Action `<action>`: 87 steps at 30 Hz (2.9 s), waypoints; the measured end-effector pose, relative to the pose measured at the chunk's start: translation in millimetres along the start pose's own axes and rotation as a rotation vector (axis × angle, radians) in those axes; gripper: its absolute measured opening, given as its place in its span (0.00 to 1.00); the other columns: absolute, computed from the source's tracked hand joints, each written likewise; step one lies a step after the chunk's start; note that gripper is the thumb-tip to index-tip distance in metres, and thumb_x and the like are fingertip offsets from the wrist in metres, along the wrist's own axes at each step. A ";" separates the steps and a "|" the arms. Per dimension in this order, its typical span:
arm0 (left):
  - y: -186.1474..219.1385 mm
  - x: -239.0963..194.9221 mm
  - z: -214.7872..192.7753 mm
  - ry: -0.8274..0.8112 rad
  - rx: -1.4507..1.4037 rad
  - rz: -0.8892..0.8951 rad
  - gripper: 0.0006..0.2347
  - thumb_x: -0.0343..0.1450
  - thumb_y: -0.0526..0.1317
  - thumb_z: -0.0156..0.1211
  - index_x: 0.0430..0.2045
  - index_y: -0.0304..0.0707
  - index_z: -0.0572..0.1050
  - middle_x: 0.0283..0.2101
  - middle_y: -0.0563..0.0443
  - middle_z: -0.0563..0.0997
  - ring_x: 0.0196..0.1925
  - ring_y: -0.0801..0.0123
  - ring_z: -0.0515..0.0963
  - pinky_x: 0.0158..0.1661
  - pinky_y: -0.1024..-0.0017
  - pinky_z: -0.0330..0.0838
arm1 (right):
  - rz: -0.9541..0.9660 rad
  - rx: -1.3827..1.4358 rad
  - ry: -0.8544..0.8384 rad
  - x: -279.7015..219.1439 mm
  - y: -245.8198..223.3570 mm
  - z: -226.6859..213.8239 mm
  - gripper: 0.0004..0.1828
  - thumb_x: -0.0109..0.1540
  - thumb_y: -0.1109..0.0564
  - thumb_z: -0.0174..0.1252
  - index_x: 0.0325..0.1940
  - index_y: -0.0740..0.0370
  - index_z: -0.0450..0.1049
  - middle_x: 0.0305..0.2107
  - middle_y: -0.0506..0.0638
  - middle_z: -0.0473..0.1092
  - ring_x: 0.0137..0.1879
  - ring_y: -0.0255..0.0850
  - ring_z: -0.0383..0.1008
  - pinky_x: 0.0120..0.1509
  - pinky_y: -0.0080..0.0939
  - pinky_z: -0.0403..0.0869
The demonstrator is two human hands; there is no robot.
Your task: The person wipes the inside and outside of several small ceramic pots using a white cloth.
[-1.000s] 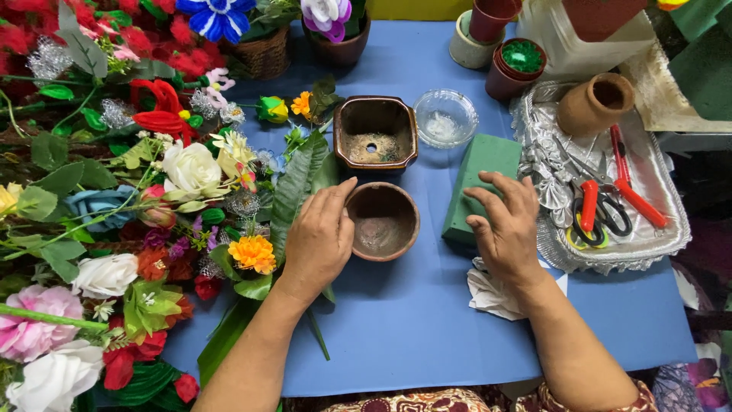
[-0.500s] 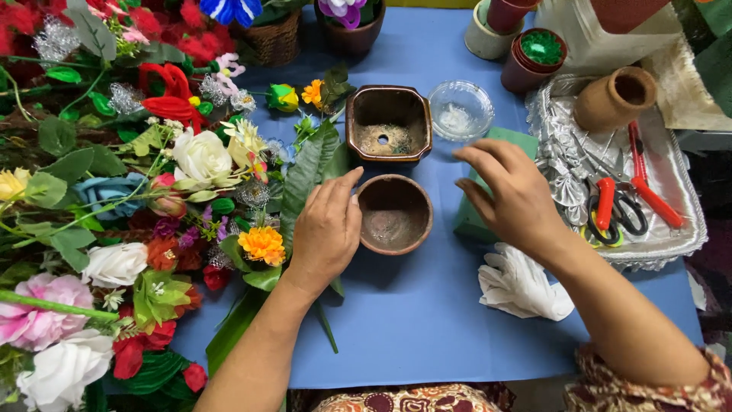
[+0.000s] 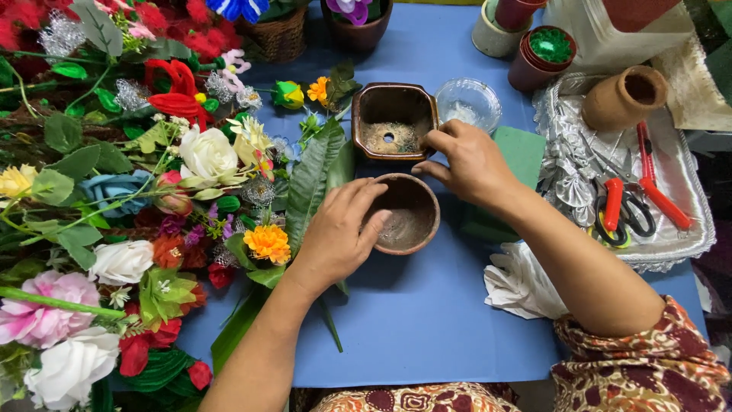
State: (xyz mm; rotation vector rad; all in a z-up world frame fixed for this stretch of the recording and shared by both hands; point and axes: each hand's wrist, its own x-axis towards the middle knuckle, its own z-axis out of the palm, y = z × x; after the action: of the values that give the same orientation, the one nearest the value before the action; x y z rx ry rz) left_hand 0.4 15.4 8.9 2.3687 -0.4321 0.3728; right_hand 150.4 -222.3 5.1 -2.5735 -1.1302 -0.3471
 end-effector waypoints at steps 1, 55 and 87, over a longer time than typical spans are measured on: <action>1.3 0.7 -1.2 0.001 0.001 0.001 0.19 0.78 0.49 0.48 0.60 0.41 0.72 0.53 0.35 0.76 0.53 0.42 0.79 0.54 0.49 0.72 | -0.001 -0.001 0.001 -0.3 -1.0 0.2 0.16 0.61 0.45 0.69 0.48 0.53 0.76 0.39 0.61 0.72 0.44 0.61 0.78 0.44 0.59 0.75; 5.3 0.9 -0.5 -0.035 -0.048 -0.015 0.18 0.78 0.47 0.45 0.58 0.35 0.70 0.59 0.42 0.76 0.58 0.49 0.74 0.58 0.55 0.68 | 0.308 0.128 0.064 113.2 181.8 42.0 0.16 0.65 0.52 0.69 0.51 0.61 0.73 0.44 0.63 0.71 0.49 0.58 0.71 0.52 0.54 0.68; 7.9 6.0 -4.9 -0.093 -0.039 -0.066 0.19 0.79 0.49 0.45 0.60 0.38 0.71 0.54 0.33 0.76 0.58 0.39 0.76 0.56 0.49 0.70 | 0.548 -0.041 -0.163 46.6 178.1 25.2 0.24 0.58 0.51 0.67 0.58 0.57 0.79 0.43 0.63 0.79 0.53 0.62 0.79 0.58 0.61 0.75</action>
State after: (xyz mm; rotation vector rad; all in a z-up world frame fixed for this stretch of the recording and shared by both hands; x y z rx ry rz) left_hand 1.9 11.9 19.4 2.3623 -0.3995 0.2225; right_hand 316.3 -296.0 -34.7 -2.8484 -0.4224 -0.0296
